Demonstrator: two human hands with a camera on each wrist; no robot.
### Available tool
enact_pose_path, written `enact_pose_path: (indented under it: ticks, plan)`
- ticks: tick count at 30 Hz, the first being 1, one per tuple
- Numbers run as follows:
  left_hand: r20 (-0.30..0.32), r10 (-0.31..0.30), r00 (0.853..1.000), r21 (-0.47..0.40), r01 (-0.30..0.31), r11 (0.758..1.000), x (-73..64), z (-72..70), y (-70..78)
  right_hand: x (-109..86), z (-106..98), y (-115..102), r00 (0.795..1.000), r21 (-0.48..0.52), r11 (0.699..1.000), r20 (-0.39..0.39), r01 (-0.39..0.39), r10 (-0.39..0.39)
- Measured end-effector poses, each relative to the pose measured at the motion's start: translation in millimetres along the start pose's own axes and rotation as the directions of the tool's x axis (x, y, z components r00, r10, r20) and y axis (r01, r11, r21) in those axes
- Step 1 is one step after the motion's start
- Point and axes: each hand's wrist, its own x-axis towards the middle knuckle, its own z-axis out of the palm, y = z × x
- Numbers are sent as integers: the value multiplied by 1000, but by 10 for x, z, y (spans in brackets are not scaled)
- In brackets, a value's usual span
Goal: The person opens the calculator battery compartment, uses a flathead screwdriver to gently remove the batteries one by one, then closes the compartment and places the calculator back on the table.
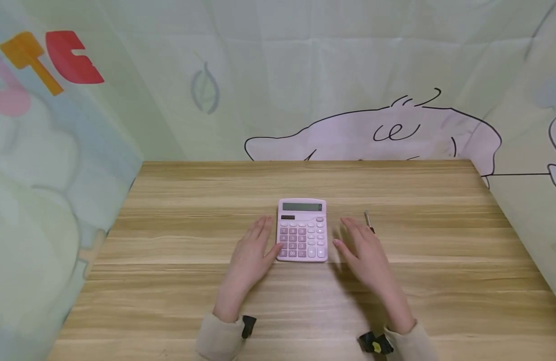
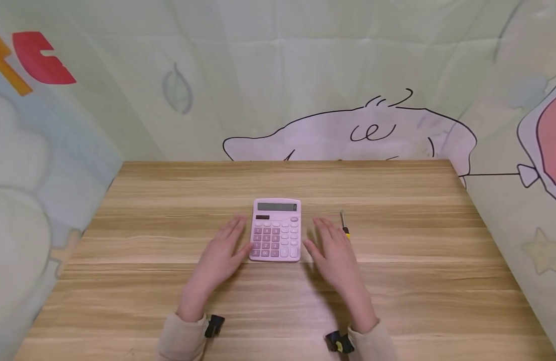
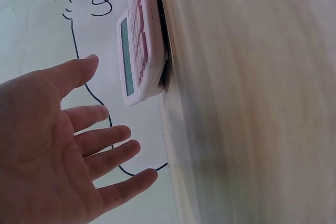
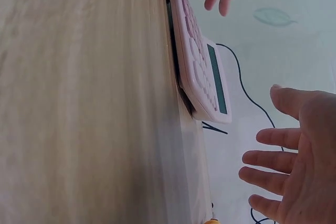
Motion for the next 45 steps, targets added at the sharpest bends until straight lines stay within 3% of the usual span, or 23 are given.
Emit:
enact_pose_path:
  ticks: [6,17,28,45]
  plan:
    - [27,-28,999,-42,29,999,12,-3,41,21,23,-33,1000,29,999,6,-15,14]
    - [17,-23,1000,-91,24,996,60,38,73,60,60,-58,998,86,995,45,-49,45]
    - [17,-60,998,-117,62,991,83,67,93,108,104,-84,994,114,990,88,-81,71]
    - [18,-118,993,-142,119,983,117,115,108,174,197,-122,971,156,972,193,-175,143]
